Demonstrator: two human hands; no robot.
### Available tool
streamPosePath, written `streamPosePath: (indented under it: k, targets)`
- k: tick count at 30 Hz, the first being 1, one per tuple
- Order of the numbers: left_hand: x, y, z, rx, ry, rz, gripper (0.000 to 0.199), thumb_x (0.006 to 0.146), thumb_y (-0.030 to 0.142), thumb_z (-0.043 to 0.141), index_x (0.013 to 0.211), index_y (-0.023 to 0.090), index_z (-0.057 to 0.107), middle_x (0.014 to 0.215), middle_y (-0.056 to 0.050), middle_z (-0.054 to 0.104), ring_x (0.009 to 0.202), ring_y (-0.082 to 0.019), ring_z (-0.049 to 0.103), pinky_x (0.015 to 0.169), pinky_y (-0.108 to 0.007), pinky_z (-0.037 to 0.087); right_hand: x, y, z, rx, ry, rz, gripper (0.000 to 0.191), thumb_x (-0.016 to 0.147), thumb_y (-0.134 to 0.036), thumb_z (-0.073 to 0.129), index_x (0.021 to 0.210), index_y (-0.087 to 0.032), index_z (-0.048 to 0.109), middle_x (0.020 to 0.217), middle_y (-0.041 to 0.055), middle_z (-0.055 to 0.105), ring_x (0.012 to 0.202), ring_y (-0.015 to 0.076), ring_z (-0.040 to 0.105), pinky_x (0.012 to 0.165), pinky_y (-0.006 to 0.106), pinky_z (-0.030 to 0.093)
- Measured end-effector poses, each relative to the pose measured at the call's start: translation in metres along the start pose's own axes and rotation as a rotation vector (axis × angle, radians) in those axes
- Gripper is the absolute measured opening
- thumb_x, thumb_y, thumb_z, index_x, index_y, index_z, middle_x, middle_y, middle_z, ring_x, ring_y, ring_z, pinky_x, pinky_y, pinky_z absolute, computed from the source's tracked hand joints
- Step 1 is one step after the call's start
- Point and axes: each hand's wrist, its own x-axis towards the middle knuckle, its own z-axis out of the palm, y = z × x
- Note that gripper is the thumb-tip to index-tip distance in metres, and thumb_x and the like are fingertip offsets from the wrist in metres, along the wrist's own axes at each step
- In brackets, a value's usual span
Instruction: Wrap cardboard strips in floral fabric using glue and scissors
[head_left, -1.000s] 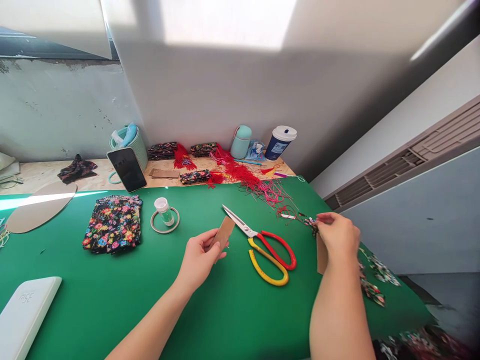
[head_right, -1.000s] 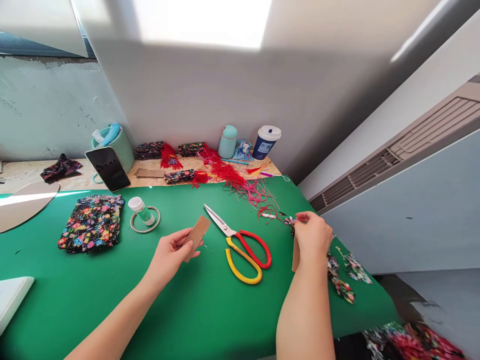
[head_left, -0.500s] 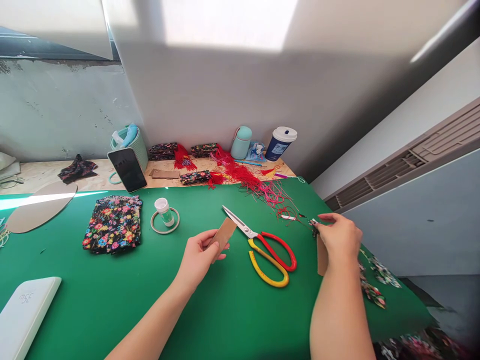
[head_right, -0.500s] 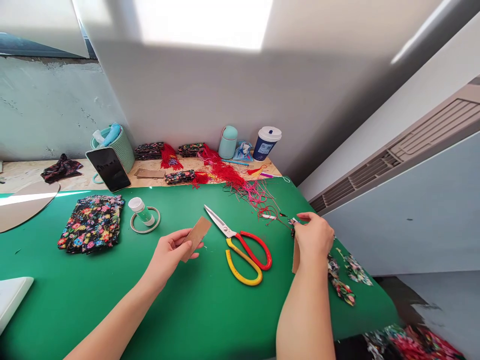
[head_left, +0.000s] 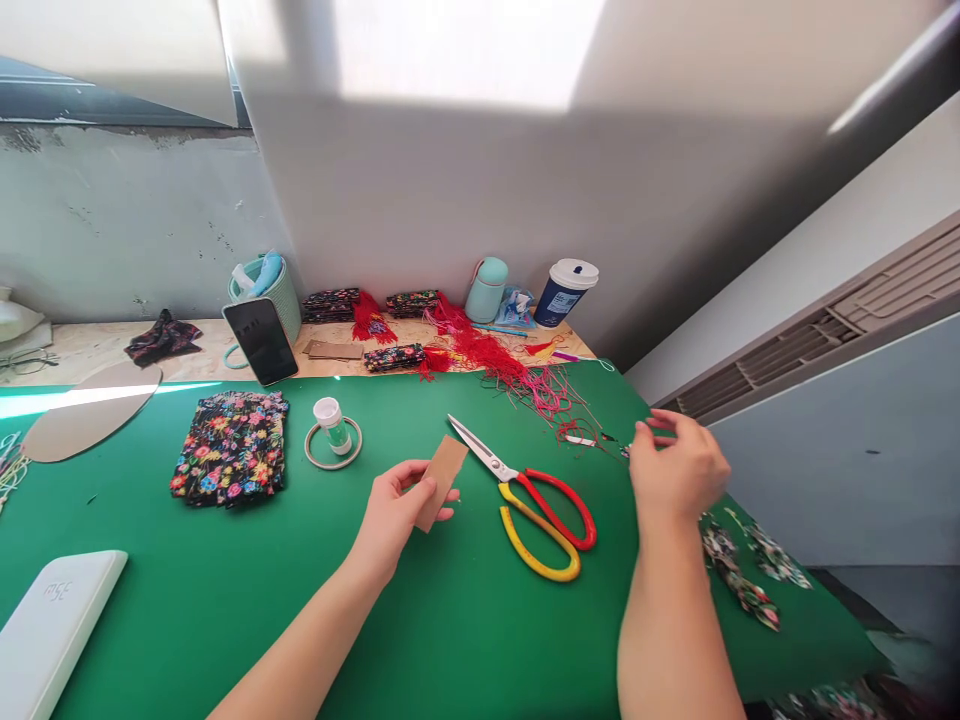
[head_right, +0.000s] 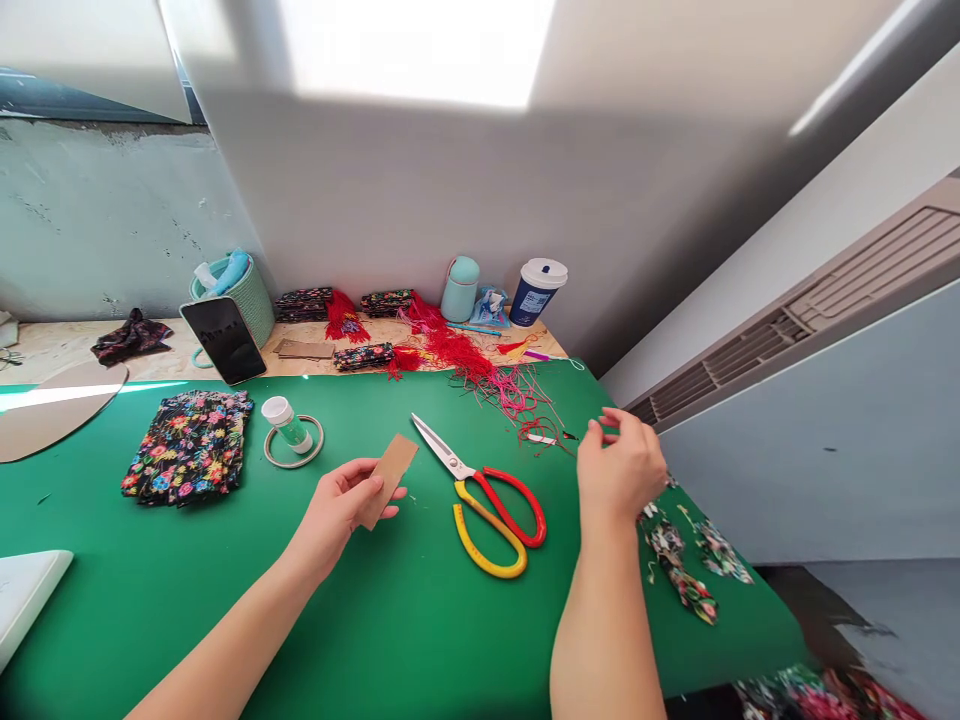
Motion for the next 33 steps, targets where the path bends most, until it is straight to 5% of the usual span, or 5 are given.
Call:
streamPosePath:
  k: [3,7,9,18,33]
  targets:
    - [0.002,-0.002,-0.002,0.038,0.059,0.053,0.039,0.062,0.036,0.078,0.090,0.012,0.066,0.093,-0.010,0.070,0.083,-0.024,0.069,0.072,-0.032,0.055,-0.022,-0.031,0.006,0.202,-0.144,-0.094,0.027,0.080,-0.039,0.054,0.090,-0.016,0.066,0.077,0.0076,0.068,0.054,0.0172,0.056,0.060,0.032,0.046]
    - [0.006,-0.004,-0.005,0.132,0.140,0.123,0.033,0.059,0.035,0.078,0.084,0.014,0.070,0.084,-0.007,0.073,0.081,-0.021,0.067,0.071,-0.028,0.052,-0.068,-0.079,0.006,0.516,-0.797,-0.316,0.030,0.089,-0.039,0.045,0.075,-0.020,0.062,0.064,0.0019,0.061,0.056,0.0156,0.054,0.054,0.027,0.042]
    - [0.006,-0.004,-0.006,0.151,0.128,0.137,0.032,0.059,0.035,0.078,0.083,0.015,0.071,0.084,-0.007,0.073,0.081,-0.021,0.067,0.072,-0.029,0.052,-0.088,-0.098,0.005,0.574,-0.976,-0.412,0.028,0.091,-0.037,0.046,0.071,-0.020,0.058,0.062,-0.0002,0.057,0.057,0.0144,0.051,0.056,0.026,0.040]
    - [0.003,-0.001,-0.005,0.166,0.044,0.116,0.029,0.060,0.034,0.080,0.080,0.015,0.073,0.082,-0.008,0.073,0.078,-0.021,0.066,0.070,-0.029,0.052,-0.111,-0.110,0.011,0.682,-0.926,-0.372,0.032,0.093,-0.032,0.040,0.062,-0.022,0.035,0.059,-0.0034,0.039,0.057,0.0134,0.037,0.055,0.027,0.032]
    - [0.004,-0.001,-0.009,0.060,0.034,0.060,0.043,0.058,0.039,0.083,0.088,0.013,0.071,0.089,-0.010,0.070,0.081,-0.021,0.064,0.063,-0.028,0.052,-0.109,-0.104,0.011,0.773,-0.869,-0.178,0.034,0.091,-0.040,0.041,0.062,-0.022,0.036,0.060,-0.0046,0.032,0.055,0.0119,0.031,0.051,0.025,0.030]
